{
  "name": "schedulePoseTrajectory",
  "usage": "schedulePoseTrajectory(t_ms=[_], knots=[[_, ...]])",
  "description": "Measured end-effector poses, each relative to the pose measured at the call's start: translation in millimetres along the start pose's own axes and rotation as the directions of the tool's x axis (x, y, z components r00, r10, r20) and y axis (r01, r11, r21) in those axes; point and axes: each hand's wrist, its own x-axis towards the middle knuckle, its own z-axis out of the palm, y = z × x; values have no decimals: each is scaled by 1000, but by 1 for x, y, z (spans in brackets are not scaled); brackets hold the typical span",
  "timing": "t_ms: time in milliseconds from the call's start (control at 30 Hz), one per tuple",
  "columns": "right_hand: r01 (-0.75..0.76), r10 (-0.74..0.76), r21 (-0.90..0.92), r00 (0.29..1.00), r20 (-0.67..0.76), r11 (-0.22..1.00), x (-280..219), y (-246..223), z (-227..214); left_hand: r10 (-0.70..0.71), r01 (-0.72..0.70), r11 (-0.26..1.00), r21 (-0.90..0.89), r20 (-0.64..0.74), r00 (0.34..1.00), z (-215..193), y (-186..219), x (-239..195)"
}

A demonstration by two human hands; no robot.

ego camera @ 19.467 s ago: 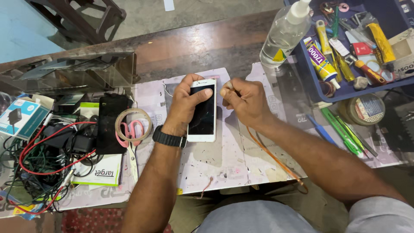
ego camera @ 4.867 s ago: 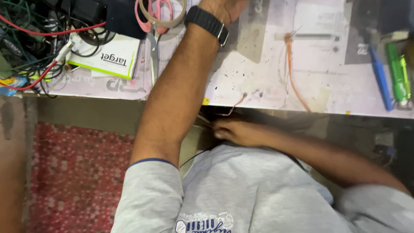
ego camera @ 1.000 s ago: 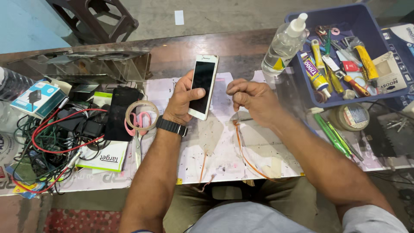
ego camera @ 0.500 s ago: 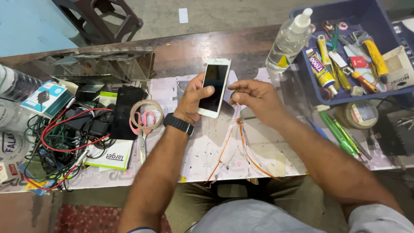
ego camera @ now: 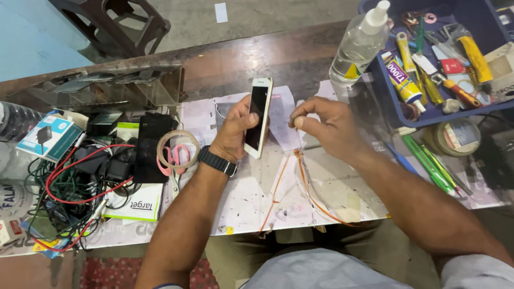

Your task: The person holds a white smartphone and uses a thin orange wire and a small metal tool to probe the top edge and screen area. The person repeatedly inserts and removes the wire and tool while rotating the phone to access different sides.

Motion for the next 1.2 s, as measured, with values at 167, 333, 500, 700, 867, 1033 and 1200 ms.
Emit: schedulePoseTrajectory(t_ms=[167,333,500,700,867,1033,1200], knots=[[-3,2,-131,1000,-3,991,0,-11,5,-42,44,999,-25,68,997,0,2,-1],[182,-194,-208,980,-39,961,-3,-20,7,-76,78,997,-29,65,995,8,4,-5],[292,-313,-224,947,-66,930,-5,-22,7,-96,93,995,47,72,993,14,1,-4],[331,-349,-172,933,-84,928,-5,-18,7,-16,10,969,248,22,1000,27,-11,-7],[284,-287,-37,952,-112,958,-7,-6,11,51,-25,903,428,-51,997,42,-14,-12],[89,-81,52,988,-133,995,-10,5,13,167,-120,761,637,-14,986,51,-13,-11],[128,-119,83,987,-105,988,-10,13,14,217,-124,724,679,-54,975,55,-15,-9]])
